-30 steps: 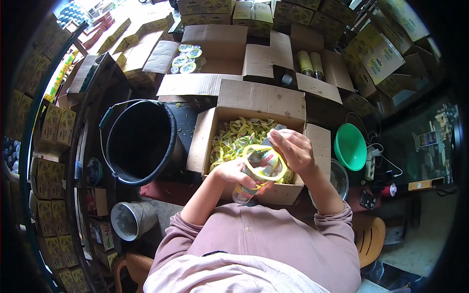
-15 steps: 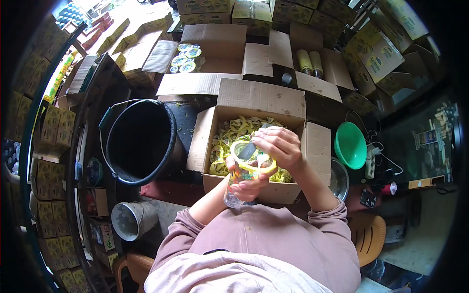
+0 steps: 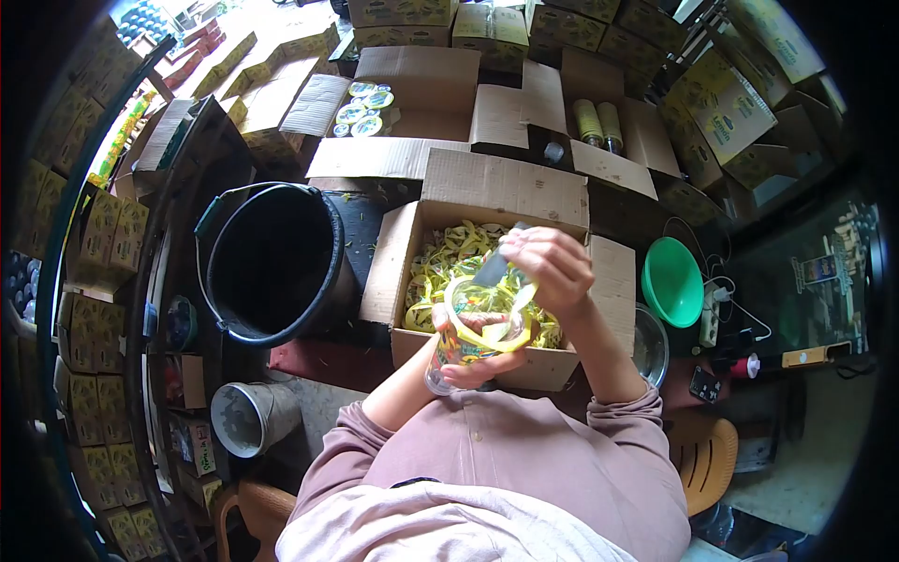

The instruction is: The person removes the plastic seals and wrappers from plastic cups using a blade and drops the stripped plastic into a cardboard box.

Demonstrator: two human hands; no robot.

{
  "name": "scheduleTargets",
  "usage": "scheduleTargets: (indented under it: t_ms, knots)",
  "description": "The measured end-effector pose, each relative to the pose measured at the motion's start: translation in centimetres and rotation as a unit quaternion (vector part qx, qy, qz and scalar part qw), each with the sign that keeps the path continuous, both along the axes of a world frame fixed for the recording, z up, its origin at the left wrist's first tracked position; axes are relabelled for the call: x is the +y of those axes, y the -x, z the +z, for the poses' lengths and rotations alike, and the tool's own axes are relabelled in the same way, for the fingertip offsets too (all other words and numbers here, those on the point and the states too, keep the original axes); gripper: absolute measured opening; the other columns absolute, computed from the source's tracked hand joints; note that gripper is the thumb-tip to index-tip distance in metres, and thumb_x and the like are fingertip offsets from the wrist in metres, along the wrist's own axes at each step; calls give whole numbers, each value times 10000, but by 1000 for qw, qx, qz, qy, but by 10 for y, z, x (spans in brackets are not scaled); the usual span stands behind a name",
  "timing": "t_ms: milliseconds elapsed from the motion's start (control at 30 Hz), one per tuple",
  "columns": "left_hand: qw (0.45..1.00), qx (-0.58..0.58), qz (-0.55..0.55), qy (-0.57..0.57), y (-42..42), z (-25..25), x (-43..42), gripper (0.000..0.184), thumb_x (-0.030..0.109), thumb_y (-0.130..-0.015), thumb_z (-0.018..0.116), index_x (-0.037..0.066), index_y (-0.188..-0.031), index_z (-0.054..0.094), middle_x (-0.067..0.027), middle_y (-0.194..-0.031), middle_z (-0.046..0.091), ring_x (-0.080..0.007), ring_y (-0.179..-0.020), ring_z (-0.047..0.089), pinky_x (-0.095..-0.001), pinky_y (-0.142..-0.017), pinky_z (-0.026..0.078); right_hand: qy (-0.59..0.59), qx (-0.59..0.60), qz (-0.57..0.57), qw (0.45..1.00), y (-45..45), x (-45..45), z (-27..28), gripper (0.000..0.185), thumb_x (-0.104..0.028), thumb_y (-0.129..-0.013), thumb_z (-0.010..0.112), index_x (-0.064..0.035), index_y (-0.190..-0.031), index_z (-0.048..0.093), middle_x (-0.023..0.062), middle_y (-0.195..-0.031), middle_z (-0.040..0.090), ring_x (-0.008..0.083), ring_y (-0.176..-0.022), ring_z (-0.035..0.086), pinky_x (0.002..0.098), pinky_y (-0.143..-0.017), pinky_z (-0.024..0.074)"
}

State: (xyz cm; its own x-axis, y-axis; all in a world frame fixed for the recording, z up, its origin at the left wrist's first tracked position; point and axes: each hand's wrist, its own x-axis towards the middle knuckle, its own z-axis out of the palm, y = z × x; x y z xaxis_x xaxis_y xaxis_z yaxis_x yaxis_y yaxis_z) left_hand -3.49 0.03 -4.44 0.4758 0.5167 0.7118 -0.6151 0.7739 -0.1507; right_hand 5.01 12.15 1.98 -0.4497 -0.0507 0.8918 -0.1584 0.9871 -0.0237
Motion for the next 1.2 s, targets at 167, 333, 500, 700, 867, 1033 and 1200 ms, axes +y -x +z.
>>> scheduleTargets:
  t_ms: [167, 333, 500, 700, 867, 1033, 1200]
  knots:
    - [963, 191, 192, 6, 29, -3, -15, 843, 194, -579, 699, -79, -1249, 265, -269, -929, 453, -258, -528, 513, -316, -387, 413, 88, -74, -128, 985, -7, 19, -12, 204, 21, -620, 587, -36, -815, 607, 71, -761, 603, 227, -698, 601, 325, -622, 506]
    - [894, 342, 265, -119, 51, 12, -15, 819, 116, -582, 719, -23, -1271, 300, -225, -1038, 470, -267, -689, 549, -321, -560, 457, 112, -494, -277, 816, -5, 15, -55, 379, 55, -696, 538, -23, -1066, 507, 143, -749, 590, 278, -722, 619, 385, -619, 516]
    - [759, 520, 355, -166, 65, 44, -16, 803, 130, -586, 763, 13, -1249, 326, -147, -1125, 448, -197, -947, 511, -291, -779, 436, 184, -610, -270, 722, -14, 7, -63, 623, 40, -668, 583, -14, -1250, 368, 187, -808, 614, 306, -775, 627, 400, -640, 518]
    - [436, 640, 626, -93, 52, 59, -17, 650, 144, -752, 629, 15, -1282, 275, -119, -1208, 379, -191, -1111, 429, -338, -945, 337, 375, -430, -185, 800, -38, 16, -46, 343, 48, -644, 595, -31, -977, 613, 157, -723, 621, 245, -661, 636, 341, -629, 507]
    - [322, 623, 712, -31, 41, 52, -13, 651, 82, -731, 653, 35, -1245, 256, -130, -1191, 402, -202, -1086, 463, -342, -943, 370, 465, -151, -128, 863, -36, -9, -17, 246, 45, -704, 646, -8, -941, 614, 41, -730, 623, 80, -638, 592, 224, -585, 478]
    - [202, 645, 734, -61, 41, 49, -13, 774, 69, -601, 769, 67, -1171, 245, -122, -1101, 459, -209, -1028, 505, -312, -876, 427, 505, -15, -36, 862, -33, -33, -12, 164, 33, -755, 640, 11, -915, 612, 21, -780, 593, 69, -698, 567, 198, -622, 464]
    - [230, 639, 734, -2, 39, 39, -11, 683, 109, -511, 815, 37, -1076, 439, -84, -1062, 375, -180, -991, 466, -284, -821, 448, 499, 41, -12, 865, -26, -56, -9, 148, 12, -741, 662, -9, -885, 631, 67, -806, 603, 106, -708, 566, 217, -612, 470]
